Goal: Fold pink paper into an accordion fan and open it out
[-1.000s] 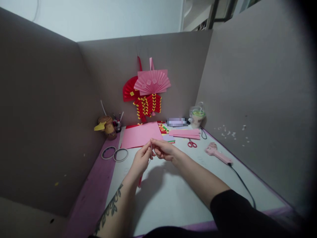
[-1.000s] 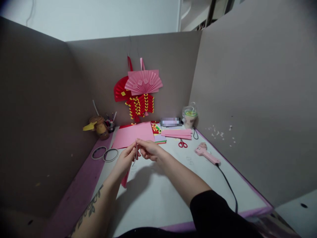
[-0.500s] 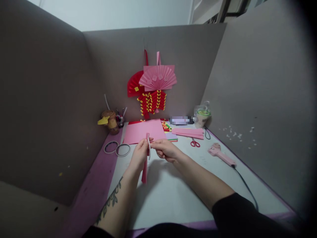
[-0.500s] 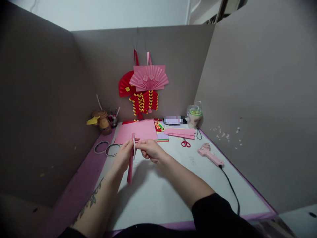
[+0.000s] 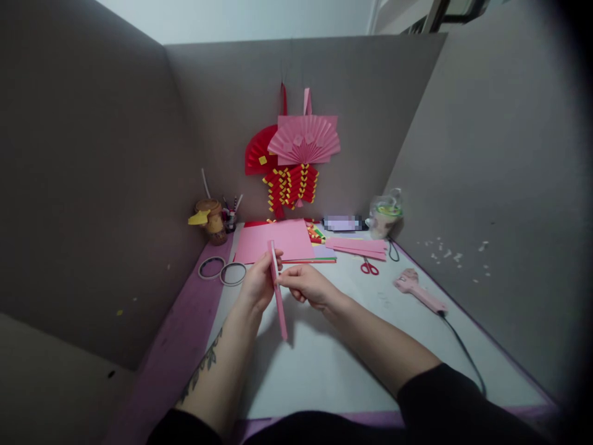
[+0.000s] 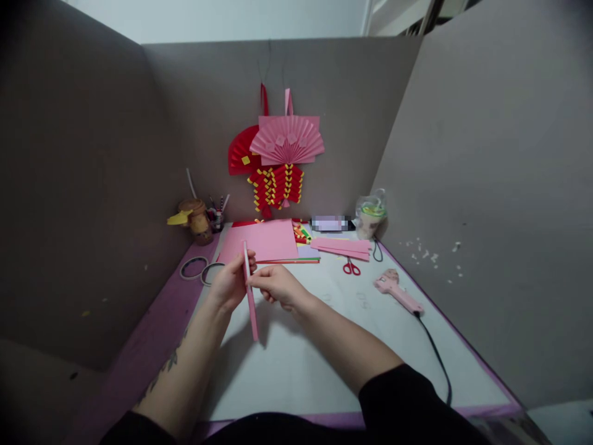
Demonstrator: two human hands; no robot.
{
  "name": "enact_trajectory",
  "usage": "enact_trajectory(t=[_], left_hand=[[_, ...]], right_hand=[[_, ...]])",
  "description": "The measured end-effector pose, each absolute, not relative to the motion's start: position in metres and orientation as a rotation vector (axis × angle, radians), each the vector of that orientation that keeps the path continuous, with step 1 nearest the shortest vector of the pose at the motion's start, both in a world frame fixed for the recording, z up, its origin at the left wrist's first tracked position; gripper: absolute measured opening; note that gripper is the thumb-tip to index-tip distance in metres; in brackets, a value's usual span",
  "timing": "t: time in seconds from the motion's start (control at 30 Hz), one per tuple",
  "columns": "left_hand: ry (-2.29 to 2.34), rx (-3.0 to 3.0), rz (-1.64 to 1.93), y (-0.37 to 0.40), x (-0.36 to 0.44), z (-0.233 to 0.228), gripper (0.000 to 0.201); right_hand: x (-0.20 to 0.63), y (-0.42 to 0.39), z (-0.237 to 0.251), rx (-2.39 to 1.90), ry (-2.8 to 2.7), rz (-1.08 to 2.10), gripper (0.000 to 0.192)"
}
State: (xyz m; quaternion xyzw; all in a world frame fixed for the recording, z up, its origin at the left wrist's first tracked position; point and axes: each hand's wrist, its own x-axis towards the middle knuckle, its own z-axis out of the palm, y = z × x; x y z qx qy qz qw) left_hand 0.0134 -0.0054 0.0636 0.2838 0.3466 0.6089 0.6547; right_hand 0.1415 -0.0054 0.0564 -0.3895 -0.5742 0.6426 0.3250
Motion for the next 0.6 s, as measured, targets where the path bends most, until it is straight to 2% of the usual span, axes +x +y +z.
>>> enact_trajectory(t=[0.23, 0.6], left_hand=[[0.751, 0.605, 1.392, -0.0063, 0.0135, 0.0665, 0.017], [0.713, 0.606, 1.452, -0.0097, 0.0131, 0.0705, 0.022]], right_hand=[[0.1396, -0.006, 0.0526, -1.021, -1.527, 1.675, 0.019], [0.136, -0.0095, 0.0535, -1.124, -1.523, 1.61, 0.018]])
